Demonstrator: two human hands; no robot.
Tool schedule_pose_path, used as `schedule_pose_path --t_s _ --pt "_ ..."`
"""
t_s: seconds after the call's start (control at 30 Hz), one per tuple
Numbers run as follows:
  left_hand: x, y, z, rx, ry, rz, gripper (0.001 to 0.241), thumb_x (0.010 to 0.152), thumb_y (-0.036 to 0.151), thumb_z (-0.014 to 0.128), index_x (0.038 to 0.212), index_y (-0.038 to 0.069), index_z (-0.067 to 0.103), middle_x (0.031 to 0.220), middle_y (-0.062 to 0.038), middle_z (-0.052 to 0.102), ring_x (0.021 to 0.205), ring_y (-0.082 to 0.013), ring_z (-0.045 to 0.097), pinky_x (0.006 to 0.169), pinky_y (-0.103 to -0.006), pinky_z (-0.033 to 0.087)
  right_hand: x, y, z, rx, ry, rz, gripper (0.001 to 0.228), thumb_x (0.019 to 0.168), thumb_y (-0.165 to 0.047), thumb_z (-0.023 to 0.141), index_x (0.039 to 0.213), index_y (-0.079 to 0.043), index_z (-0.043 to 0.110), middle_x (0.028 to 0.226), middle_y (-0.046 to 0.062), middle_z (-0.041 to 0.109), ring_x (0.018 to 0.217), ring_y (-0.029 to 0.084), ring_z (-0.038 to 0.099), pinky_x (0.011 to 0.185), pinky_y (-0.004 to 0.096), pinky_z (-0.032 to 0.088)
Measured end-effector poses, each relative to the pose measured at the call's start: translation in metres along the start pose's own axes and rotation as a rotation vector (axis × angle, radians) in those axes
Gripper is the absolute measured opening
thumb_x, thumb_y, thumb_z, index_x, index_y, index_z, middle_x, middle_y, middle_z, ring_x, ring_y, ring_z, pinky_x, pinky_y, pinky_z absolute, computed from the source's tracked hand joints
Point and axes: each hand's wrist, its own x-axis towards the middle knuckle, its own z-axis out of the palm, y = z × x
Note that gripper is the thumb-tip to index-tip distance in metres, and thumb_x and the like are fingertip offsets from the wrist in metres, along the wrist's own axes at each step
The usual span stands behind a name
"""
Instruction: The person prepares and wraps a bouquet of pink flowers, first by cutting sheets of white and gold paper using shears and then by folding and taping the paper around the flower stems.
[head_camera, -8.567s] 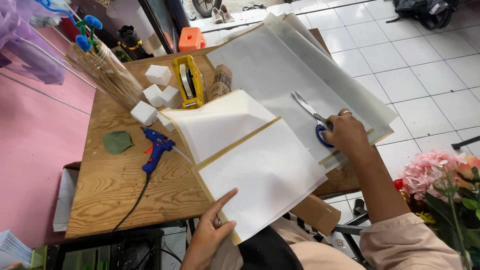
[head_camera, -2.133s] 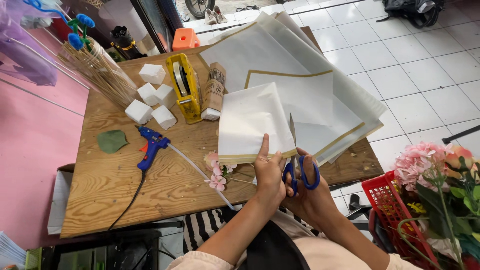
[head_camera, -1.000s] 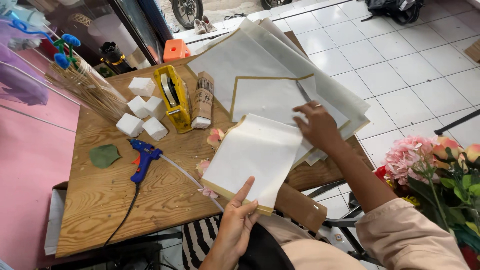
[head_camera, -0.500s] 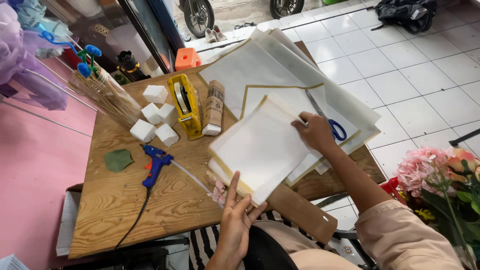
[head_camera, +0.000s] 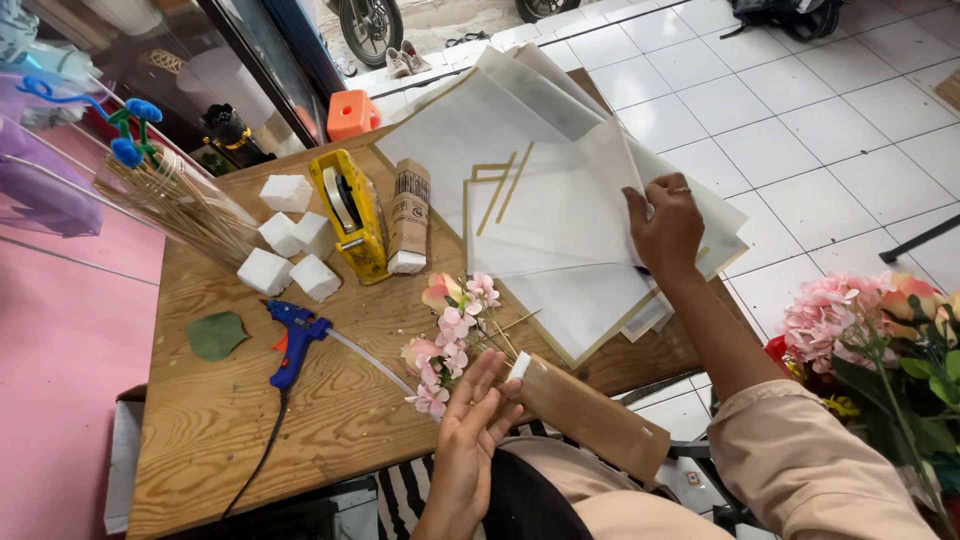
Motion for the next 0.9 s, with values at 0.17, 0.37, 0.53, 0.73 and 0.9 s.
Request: schedule_pose_path --t_s 0.17,0.37,0.53,0.73,0.9 --pt "-0.007 0.0 0.002 0.102 -0.131 -0.106 0.043 0.095 0.009 0.058 0.136 0.0 0.067 0.129 -0.018 0.076 0.097 -0.0184 0.07 0.082 -0.0298 0.057 0.006 0.002 -0.012 -0.222 0.044 -0.21 0.036 0.113 -0.028 0.054 0.119 0.0 0.076 0.125 0.007 0.064 0.092 0.033 0.059 0.066 0.048 0.047" --pt "-0.007 -0.002 0.006 0.046 -0.257 -0.166 0.061 0.09 0.016 0.064 0.149 0.008 0.052 0.125 -0.019 0.071 0.095 -0.0218 0.068 0.085 -0.0343 0.057 0.009 -0.071 -0.068 0.025 0.06 -0.448 0.041 0.111 -0.011 0.057 0.152 -0.014 0.058 0.142 0.014 0.057 0.112 0.035 0.048 0.087 0.05 0.041" --pt "0.004 -0.019 -0.007 -0.25 -0.488 -0.018 0.111 0.079 0.052 0.077 0.159 0.018 0.007 0.153 -0.016 0.045 0.127 -0.0289 0.059 0.102 -0.0409 0.055 -0.06 -0.149 -0.103 0.691 -0.571 -0.502 0.034 0.106 -0.01 0.048 0.138 -0.005 0.058 0.135 0.019 0.066 0.119 0.035 0.068 0.095 0.045 0.062" --pt "0.003 -0.029 -0.027 -0.199 -0.489 0.058 0.123 0.064 0.065 0.081 0.152 -0.006 0.034 0.149 -0.022 0.051 0.139 -0.0311 0.049 0.117 -0.0439 0.041 -0.114 -0.195 -0.15 0.931 -0.993 -0.584 0.03 0.096 -0.002 0.045 0.114 -0.01 0.067 0.115 0.007 0.076 0.1 0.027 0.076 0.085 0.04 0.06" --pt "-0.008 -0.011 -0.018 -0.215 -0.563 0.208 0.128 0.064 0.062 0.093 0.155 0.001 0.028 0.151 -0.021 0.05 0.139 -0.0313 0.049 0.118 -0.0431 0.04 -0.125 -0.195 -0.162 1.101 -0.978 -0.212 0.025 0.1 -0.009 0.044 0.102 -0.008 0.069 0.109 0.015 0.081 0.094 0.022 0.078 0.106 0.038 0.049"
